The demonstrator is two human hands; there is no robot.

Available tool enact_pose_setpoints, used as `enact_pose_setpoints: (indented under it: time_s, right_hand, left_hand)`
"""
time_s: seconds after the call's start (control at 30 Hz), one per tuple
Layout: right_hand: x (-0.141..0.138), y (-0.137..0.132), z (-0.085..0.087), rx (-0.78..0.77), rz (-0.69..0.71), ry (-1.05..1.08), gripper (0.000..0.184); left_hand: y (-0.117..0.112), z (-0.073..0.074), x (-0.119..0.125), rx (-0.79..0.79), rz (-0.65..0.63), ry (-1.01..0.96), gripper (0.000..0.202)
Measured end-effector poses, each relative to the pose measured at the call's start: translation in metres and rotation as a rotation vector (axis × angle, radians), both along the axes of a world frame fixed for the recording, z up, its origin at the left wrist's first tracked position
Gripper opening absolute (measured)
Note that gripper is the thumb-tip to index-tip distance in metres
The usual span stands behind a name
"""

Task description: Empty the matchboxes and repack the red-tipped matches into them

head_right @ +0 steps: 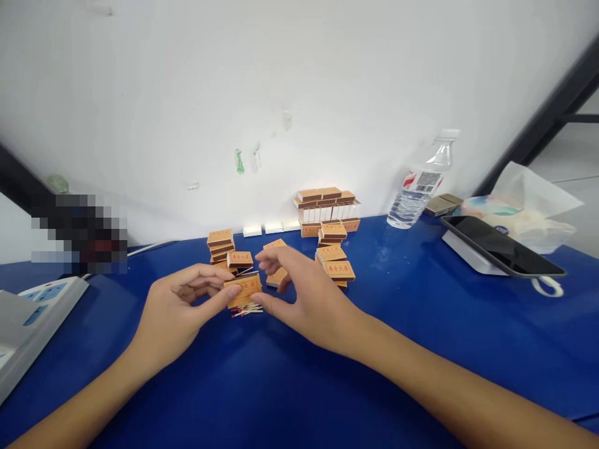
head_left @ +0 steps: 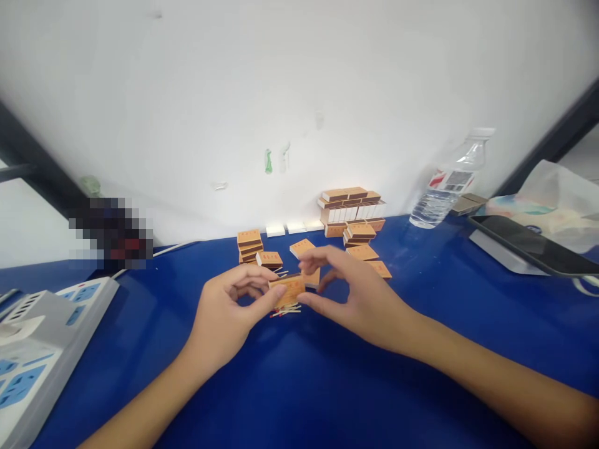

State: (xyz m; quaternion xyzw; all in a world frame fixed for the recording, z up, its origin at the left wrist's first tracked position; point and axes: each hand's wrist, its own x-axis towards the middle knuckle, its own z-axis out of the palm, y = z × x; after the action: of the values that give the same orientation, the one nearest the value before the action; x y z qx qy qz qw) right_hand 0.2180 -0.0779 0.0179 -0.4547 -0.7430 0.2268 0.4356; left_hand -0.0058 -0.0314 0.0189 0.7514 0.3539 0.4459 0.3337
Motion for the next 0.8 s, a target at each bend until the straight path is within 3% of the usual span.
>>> enact_pose_setpoints:
  time_s: [0.13,0.23,0.37,0.53,0.8]
  right_hand:
    - [-0.007,-0.004,0.001,-0.276,0.012,0.194,0.035]
    - [-0.01,-0.006,0.002,-0.399,-0.022,0.348,0.039]
    - [-0.009,-0.002,0.004,-0.422,-0.073,0.439,0.043]
    - [-0.012,-0.003,0.001,-0.415,-0.126,0.484,0.044]
    - [-0.015,-0.007,-0.002,-0.378,-0.123,0.443,0.035]
  left_hand:
    - [0.0,0.001,0.002,-0.113,-0.025,-0.06,0.016]
    - [-0.002,-0.001,0.002,-0.055,-0.045,0.022,0.023]
    - [-0.003,-0.003,0.0,0.17,-0.026,0.165,0.039]
    - [-0.006,-0.002,-0.002,0.33,0.011,0.218,0.039]
    - [-0.007,-0.006,0.0,0.429,0.064,0.229,0.034]
